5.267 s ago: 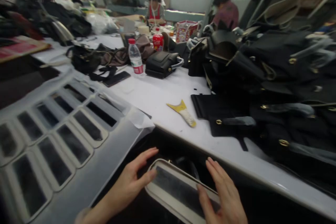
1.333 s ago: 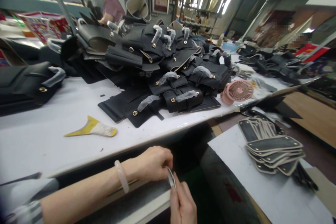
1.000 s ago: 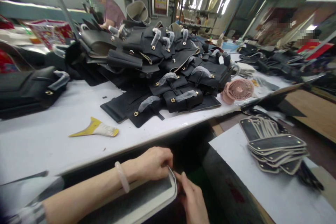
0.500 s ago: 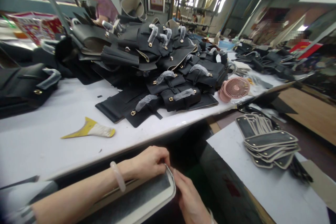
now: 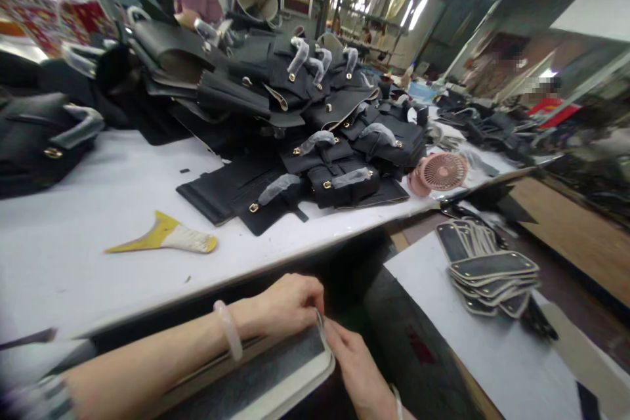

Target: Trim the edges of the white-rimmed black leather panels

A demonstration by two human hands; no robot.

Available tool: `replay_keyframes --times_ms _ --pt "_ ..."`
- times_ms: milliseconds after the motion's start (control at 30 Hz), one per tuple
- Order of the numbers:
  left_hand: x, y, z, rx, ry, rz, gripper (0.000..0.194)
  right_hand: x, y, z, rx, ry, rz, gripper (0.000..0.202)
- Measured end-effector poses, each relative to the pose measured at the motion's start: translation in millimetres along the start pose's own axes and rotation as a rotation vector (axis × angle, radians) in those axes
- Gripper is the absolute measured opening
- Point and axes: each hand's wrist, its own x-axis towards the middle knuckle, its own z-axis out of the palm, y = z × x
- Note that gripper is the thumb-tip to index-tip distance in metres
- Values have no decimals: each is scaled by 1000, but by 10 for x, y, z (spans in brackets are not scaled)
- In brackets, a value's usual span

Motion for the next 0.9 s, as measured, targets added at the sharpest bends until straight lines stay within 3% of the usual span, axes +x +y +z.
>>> replay_keyframes --times_ms 167,300,467,733,833,900 --pt "-2 -19 40 -3 39 43 13 35 -110 14 -320 48 -24 59" --pt "12 -46 73 -2 68 66 16 83 -146 -3 -521 94 27 49" --pt "20 -49 78 7 80 30 18 145 -268 7 -717 42 95 40" --pt "-71 88 -25 70 42 17 26 211 -334 -114 -845 -14 34 30" --pt "-216 7 -64 12 80 -25 39 191 -337 -177 -854 -55 -46 27" --pt "-367 -120 -80 -64 174 -108 46 167 -331 -208 -858 -56 -74 25"
